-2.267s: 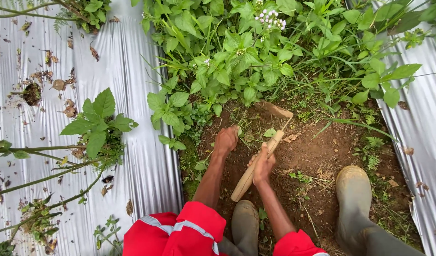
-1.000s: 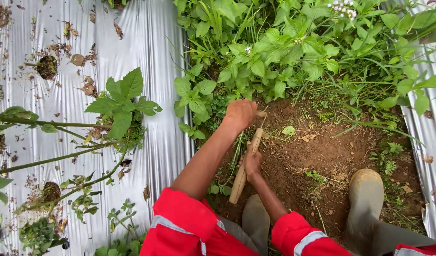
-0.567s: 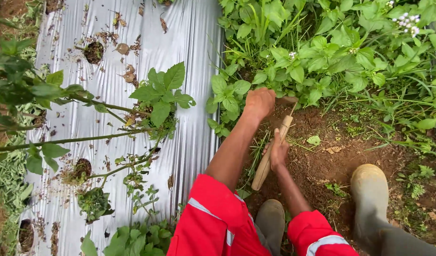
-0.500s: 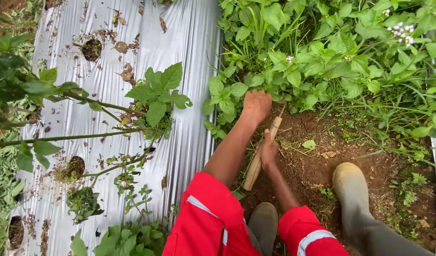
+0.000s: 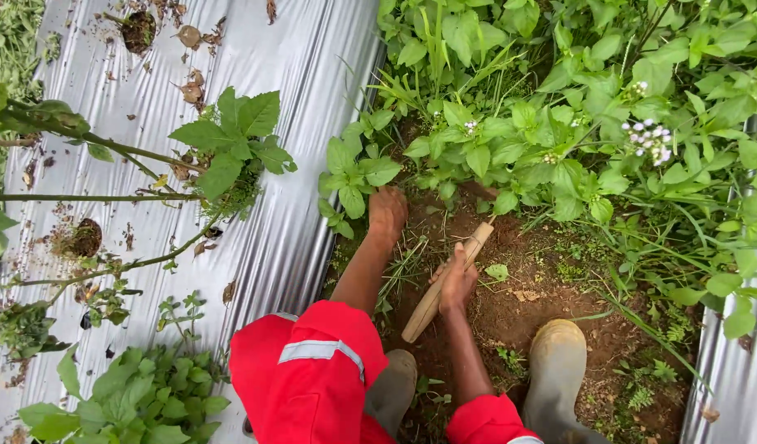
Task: Weeding and loosening soil around plants in a garden bed using a hand hoe and hands
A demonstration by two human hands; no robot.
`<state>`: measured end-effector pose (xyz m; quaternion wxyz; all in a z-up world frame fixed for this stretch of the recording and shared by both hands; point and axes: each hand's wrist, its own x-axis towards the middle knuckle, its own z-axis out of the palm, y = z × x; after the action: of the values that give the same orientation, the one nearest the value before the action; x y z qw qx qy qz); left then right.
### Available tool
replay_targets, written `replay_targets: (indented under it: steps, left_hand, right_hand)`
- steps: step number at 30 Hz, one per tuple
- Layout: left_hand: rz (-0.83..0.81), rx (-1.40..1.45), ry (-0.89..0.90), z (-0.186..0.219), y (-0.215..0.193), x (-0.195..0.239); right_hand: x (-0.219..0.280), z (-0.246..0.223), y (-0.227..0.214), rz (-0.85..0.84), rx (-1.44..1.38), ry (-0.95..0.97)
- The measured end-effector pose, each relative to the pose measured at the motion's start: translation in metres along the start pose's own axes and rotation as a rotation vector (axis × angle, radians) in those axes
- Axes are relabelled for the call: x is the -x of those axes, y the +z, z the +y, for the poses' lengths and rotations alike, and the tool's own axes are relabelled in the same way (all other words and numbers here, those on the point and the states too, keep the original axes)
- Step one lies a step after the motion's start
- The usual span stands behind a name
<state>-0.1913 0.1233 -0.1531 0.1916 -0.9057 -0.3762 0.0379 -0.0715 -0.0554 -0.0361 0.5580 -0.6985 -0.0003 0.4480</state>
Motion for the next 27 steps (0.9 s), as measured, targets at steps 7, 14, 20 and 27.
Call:
replay_targets:
  steps: [7, 14, 20, 27]
  left_hand:
    - [-0.401, 0.476, -0.518, 0.027, -0.050, 0.020]
    - [-0.295, 0.447, -0.777, 0.019, -0.134, -0.008]
    - [-0.178, 0.222, -0.462, 0.021, -0.169, -0.072]
    - [-0.325, 0.478, -0.729, 0.045, -0.138, -0.057]
  right_hand:
    - [-0.025, -0.028, 0.029, -0.058, -0.003, 0.062]
    - [-0.033, -0.045, 0.026, -0.143, 0.061, 0.186]
    - [-0.060, -0.020, 0.017, -0.194, 0.212, 0.141]
    - [-0.038, -0.117, 0.007, -0.315, 0.305, 0.208]
